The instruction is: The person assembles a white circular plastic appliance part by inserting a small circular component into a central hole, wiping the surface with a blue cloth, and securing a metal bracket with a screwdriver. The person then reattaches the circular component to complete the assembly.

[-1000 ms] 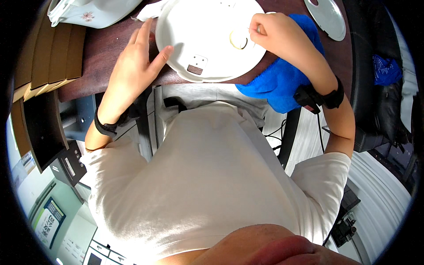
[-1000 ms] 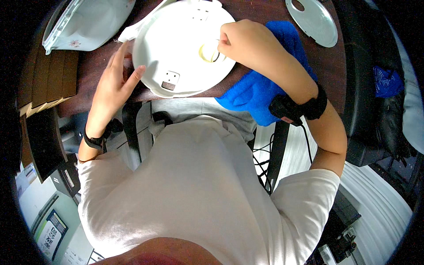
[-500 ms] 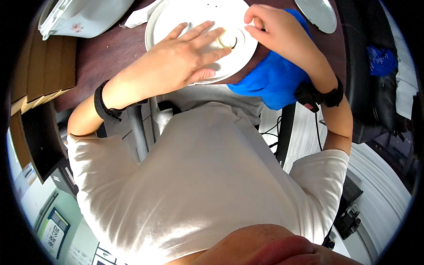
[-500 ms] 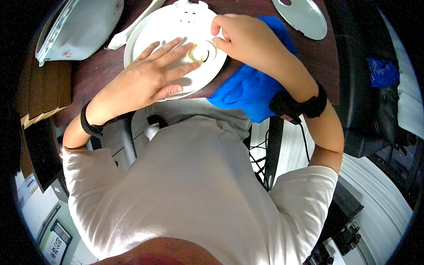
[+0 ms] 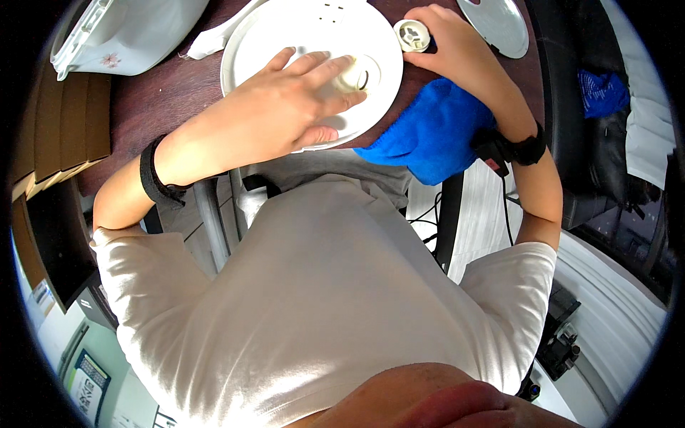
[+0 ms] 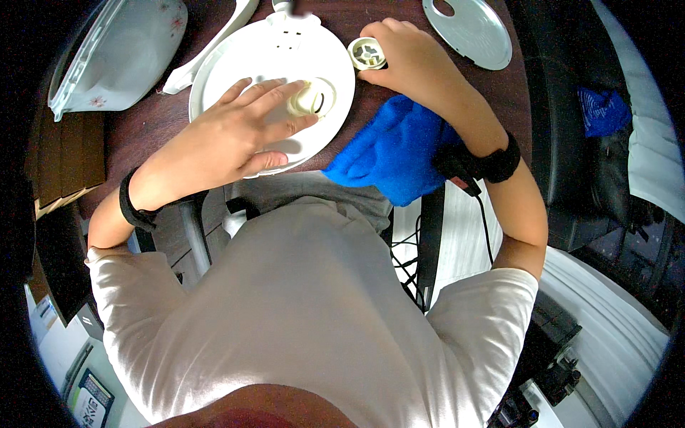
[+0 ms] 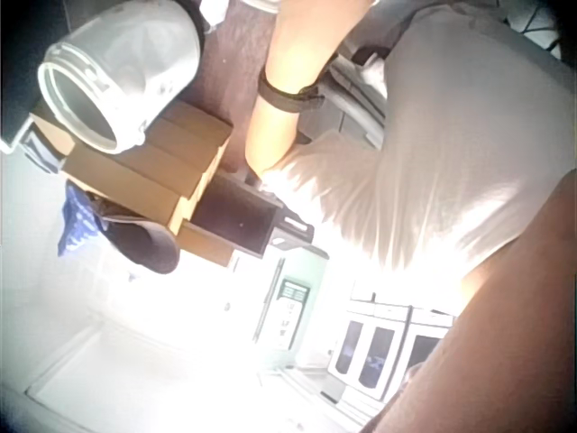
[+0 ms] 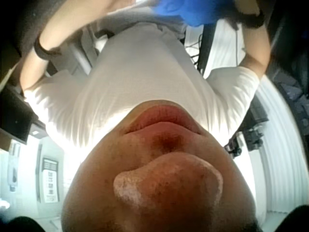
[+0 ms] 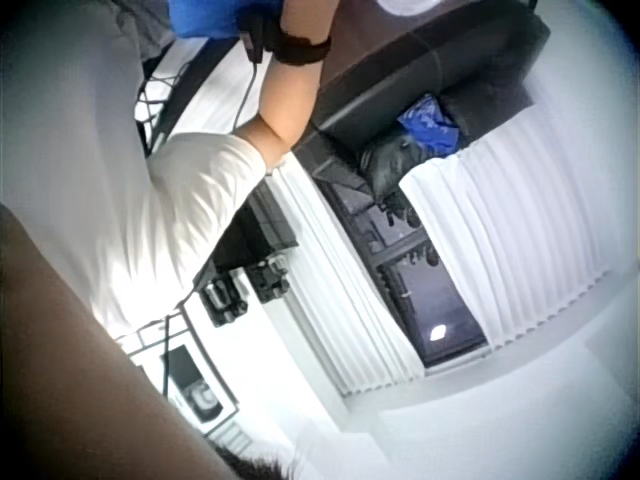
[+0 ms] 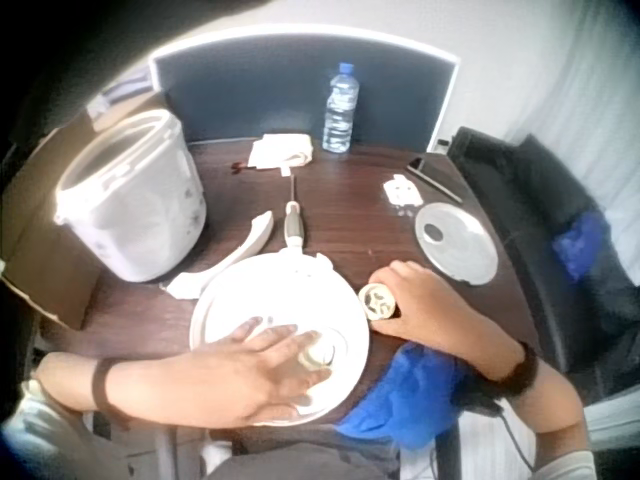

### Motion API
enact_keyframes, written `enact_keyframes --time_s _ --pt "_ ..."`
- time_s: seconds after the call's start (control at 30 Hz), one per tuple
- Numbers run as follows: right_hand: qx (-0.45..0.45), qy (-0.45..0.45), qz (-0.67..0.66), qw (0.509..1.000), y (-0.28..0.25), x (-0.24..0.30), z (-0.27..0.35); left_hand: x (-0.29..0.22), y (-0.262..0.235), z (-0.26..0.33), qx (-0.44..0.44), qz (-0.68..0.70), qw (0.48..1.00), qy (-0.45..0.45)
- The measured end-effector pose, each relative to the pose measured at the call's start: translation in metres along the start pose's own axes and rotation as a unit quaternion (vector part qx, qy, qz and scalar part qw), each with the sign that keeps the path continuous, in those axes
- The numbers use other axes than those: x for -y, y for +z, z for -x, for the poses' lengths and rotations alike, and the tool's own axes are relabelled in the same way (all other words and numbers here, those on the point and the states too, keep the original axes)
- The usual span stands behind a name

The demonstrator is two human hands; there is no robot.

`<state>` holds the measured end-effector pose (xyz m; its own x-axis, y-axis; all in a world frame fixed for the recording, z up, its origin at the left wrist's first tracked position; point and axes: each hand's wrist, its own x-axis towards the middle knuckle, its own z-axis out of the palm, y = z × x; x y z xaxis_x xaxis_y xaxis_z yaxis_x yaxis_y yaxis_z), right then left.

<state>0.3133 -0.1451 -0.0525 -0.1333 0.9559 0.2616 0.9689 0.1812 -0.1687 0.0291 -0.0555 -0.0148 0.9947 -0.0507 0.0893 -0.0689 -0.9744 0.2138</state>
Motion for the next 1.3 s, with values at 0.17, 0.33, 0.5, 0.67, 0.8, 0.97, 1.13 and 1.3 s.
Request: enact_keyframes --time_s 0.17,0.33,0.5,0.67,0.8,0.97,1.13,1.3 --pt "-0.059 -0.012 -0.048 0.997 -0.024 0.022 -0.003 0.01 -0.008 -0.002 -0.002 0.052 0.999 -0.007" --pt "-0.023 -0.005 -0.187 0.982 -0.03 0.038 -0.004 0.013 -0.013 0.0 -0.04 0.062 0.997 -0.004" --pt "0.034 0.003 -0.353 0.935 -0.034 0.051 -0.002 0.015 -0.027 0.002 -0.087 0.084 0.992 -0.023" --pt "0.107 0.165 -0.382 0.903 -0.044 0.052 -0.007 0.021 -0.02 0.009 -0.085 0.107 0.991 -0.016" --pt "0.048 0.049 -0.167 0.984 -0.038 0.056 -0.009 0.026 -0.003 0.018 -0.057 0.077 0.995 0.03" --pt "0.126 0.0 -0.047 0.991 -0.042 0.07 -0.023 0.037 -0.016 0.008 -0.049 0.143 0.988 -0.027" --pt "0.112 -0.059 -0.109 0.986 -0.04 0.078 -0.038 0.037 -0.026 -0.013 -0.116 0.274 0.947 -0.12" --pt "0.033 -0.071 -0.212 0.974 -0.044 0.08 -0.036 0.033 -0.031 -0.017 -0.066 0.516 0.847 -0.11"
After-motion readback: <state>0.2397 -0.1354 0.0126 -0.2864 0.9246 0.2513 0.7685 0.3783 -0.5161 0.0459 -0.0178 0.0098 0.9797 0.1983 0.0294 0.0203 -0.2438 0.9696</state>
